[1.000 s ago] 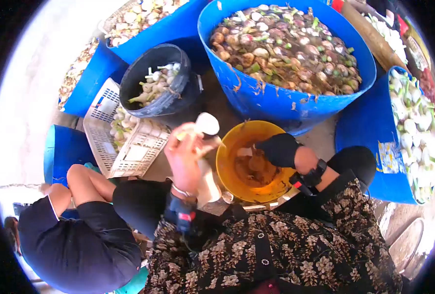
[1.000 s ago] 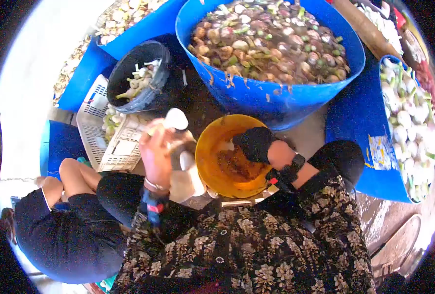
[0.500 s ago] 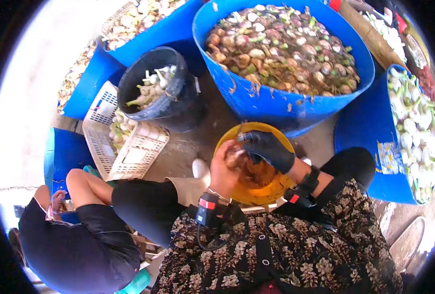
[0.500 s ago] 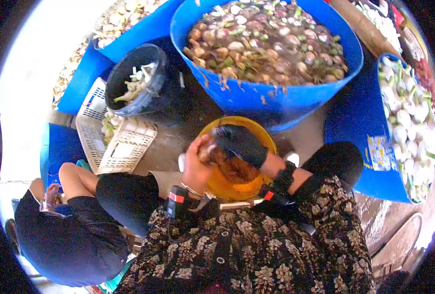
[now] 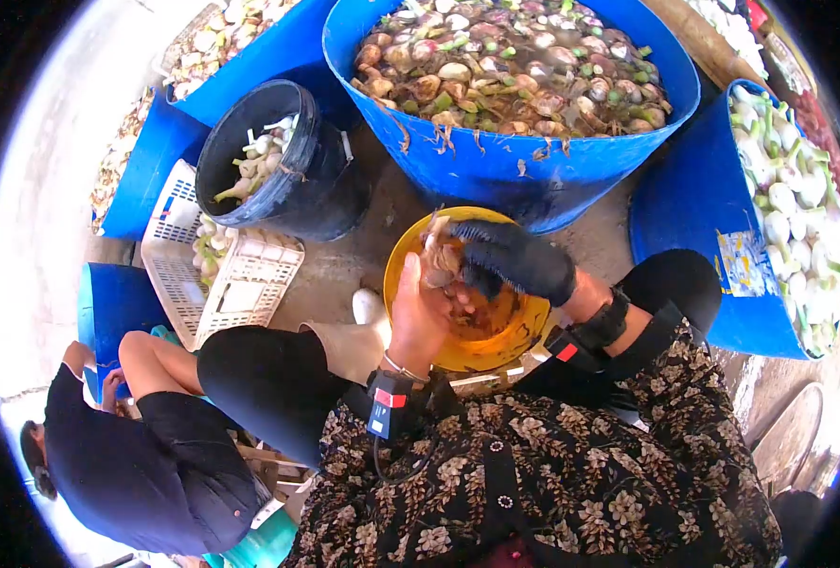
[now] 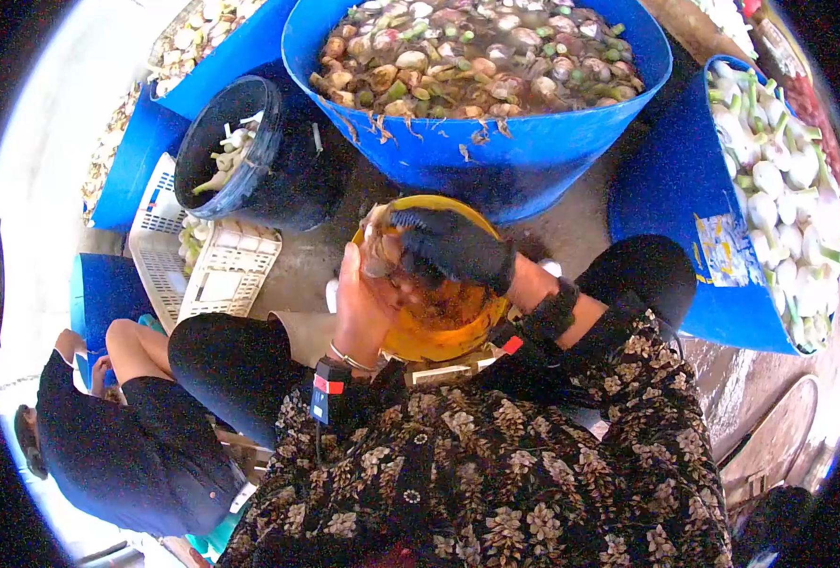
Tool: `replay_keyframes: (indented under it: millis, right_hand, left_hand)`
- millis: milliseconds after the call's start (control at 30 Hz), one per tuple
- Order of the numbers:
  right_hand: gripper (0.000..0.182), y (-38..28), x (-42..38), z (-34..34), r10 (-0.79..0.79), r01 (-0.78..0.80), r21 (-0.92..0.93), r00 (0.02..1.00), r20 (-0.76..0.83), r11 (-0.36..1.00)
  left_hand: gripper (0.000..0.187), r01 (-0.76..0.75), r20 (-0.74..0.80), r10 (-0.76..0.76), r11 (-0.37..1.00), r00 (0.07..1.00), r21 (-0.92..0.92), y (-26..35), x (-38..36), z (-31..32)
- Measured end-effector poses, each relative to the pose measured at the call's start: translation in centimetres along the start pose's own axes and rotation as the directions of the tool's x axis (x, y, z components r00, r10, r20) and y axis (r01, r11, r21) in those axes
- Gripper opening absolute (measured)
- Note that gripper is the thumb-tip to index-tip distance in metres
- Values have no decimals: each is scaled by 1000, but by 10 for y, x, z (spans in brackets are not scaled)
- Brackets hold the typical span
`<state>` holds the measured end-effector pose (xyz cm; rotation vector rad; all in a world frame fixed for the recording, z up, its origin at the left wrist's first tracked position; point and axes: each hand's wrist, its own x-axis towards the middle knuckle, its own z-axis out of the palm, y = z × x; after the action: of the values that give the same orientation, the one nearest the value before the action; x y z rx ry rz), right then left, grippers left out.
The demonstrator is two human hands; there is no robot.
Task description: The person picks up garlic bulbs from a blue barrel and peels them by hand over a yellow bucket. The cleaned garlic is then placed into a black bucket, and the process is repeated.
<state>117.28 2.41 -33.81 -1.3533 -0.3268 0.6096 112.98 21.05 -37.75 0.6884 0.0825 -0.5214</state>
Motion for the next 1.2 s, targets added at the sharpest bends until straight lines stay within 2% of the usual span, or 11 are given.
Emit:
replay_keyframes:
  millis: [133,333,500,633,700,800,833,967,1033,1100,1200]
  right_hand:
    - [41,-3,-8,12,132,-126,-113,990,47,986]
    - [26,11,-1,8,16,2,-205,996,88,979]
    - [21,8,-2,11,-27,38,-215,998,54,976]
    - [20,8,0,7,-86,106,-262,993,86,959]
    - [20,0,-1,4,-38,69,-325,994,103,943]
    - [25,5,1,-10,-314,397,-571,918,242,719]
    - [26,7,-2,-13,-277,349,-534,937,213,770]
    - [32,-10,-9,-15,-172,185,-480,983,70,857]
    - [35,-11,-8,-11,-220,217,-485,974,51,847]
    - [39,9,0,-4,-339,344,-468,936,97,814]
    - [38,23,8,-9,-192,234,-357,970,148,904]
  left_hand:
    - [49,-92,-290,158,969,944,228,0,2,36]
    - [51,-110,-136,166,932,977,346,2,-3,18]
    - [53,-191,-176,324,832,930,521,-2,2,14]
    - [55,-86,-276,209,913,938,399,0,-5,28]
    - [54,42,-189,-20,993,982,114,4,-9,20]
    - [56,247,-182,-259,965,948,-89,11,-12,24]
    - [58,305,-207,-325,944,923,-122,14,-12,29]
    - [61,273,-235,-278,961,932,-55,17,-12,47]
    - [61,285,-264,-292,956,919,-65,17,-10,48]
    - [62,317,-248,-325,946,913,-74,14,-10,43]
    - [62,360,-299,-360,931,884,-58,8,-8,39]
